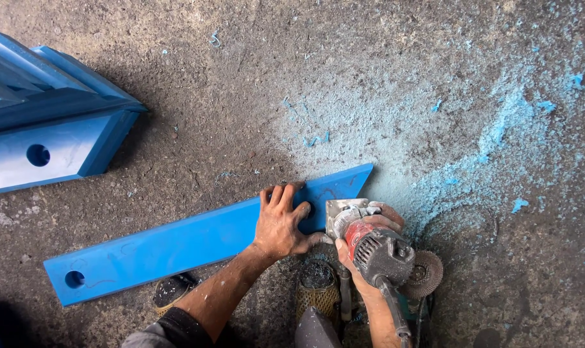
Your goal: Grinding, sanding, and deburring edges of blue molded plastic products using various power grinders and sanders.
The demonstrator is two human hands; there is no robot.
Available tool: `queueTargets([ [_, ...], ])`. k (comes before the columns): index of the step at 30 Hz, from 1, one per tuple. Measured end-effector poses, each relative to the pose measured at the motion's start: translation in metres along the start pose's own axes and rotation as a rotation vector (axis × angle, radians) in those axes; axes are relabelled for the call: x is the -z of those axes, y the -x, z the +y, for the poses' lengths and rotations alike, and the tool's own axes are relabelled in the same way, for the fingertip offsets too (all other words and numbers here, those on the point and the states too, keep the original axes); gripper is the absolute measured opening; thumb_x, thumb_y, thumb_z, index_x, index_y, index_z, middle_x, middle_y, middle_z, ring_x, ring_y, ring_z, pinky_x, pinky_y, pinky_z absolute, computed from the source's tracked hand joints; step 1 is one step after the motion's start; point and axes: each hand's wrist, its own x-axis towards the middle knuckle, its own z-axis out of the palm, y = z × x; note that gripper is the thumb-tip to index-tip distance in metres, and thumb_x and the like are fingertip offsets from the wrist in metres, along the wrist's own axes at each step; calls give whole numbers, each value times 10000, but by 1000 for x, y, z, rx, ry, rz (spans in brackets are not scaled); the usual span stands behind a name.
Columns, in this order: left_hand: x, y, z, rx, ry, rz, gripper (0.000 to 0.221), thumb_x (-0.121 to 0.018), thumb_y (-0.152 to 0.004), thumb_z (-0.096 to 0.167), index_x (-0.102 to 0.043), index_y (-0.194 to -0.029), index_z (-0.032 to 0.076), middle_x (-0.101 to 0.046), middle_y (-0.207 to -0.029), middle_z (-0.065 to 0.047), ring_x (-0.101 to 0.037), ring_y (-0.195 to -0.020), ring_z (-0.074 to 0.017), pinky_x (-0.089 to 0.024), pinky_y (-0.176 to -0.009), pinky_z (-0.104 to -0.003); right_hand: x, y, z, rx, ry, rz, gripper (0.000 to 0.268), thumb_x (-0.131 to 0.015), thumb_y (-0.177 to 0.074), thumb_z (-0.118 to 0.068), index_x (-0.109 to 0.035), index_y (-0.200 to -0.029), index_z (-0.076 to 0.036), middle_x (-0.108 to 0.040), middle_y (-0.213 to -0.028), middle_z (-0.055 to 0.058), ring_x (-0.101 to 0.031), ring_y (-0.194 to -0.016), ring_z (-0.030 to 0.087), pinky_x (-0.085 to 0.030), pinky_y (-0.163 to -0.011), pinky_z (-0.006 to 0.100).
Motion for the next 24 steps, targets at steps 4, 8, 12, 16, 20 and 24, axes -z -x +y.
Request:
queueTargets([
  [4, -2, 1, -1, -4, 8, 18, 677, -841, -607, 658, -747, -978, 100, -493, -1272, -199, -467, -1151, -407, -329, -989, -626, -7, -9, 0, 3, 26, -4, 605, -886, -703, -242, -546, -1192, -134, -531, -1268, 53, -491, -1316, 281, -433, -1158, 452],
  [8, -2, 0, -1, -2, 11, 9, 632, -840, -609, 628, -750, -961, 110, -499, -1283, -189, -473, -1148, -388, -333, -979, -617, -10, -24, -8, 5, 52, -8, 607, -887, -692, -246, -550, -1185, -137, -537, -1251, 47, -491, -1307, 279, -431, -1153, 450],
  [12, -1, -1, -1, -6, 13, 21, 614, -836, -616, 623, -756, -949, 113, -509, -1270, -183, -478, -1144, -384, -342, -979, -606, -11, -28, -9, 10, 77, -11, 608, -888, -681, -251, -553, -1177, -141, -543, -1235, 41, -491, -1299, 278, -430, -1149, 448],
  [16, -2, -3, -1, -4, 17, 39, 622, -841, -618, 638, -755, -925, 104, -509, -1230, -189, -481, -1135, -395, -342, -976, -614, -7, -21, -1, 20, 102, -4, 610, -889, -670, -256, -557, -1169, -144, -549, -1219, 35, -492, -1291, 276, -428, -1144, 447],
  [20, 0, -4, 1, 16, 14, 25, 569, -838, -595, 603, -752, -880, 119, -523, -1252, -184, -489, -1154, -394, -350, -978, -596, -6, 7, 15, 42, 119, 16, 611, -890, -659, -261, -560, -1161, -147, -555, -1202, 28, -492, -1283, 274, -426, -1140, 445],
  [24, -1, 1, 0, -16, 47, 62, 568, -840, -611, 608, -748, -879, 116, -523, -1247, -208, -470, -1158, -410, -338, -969, -603, 4, 19, 41, 141, 101, 85, 611, -891, -655, -264, -563, -1157, -149, -558, -1195, 26, -492, -1279, 274, -425, -1138, 444],
])
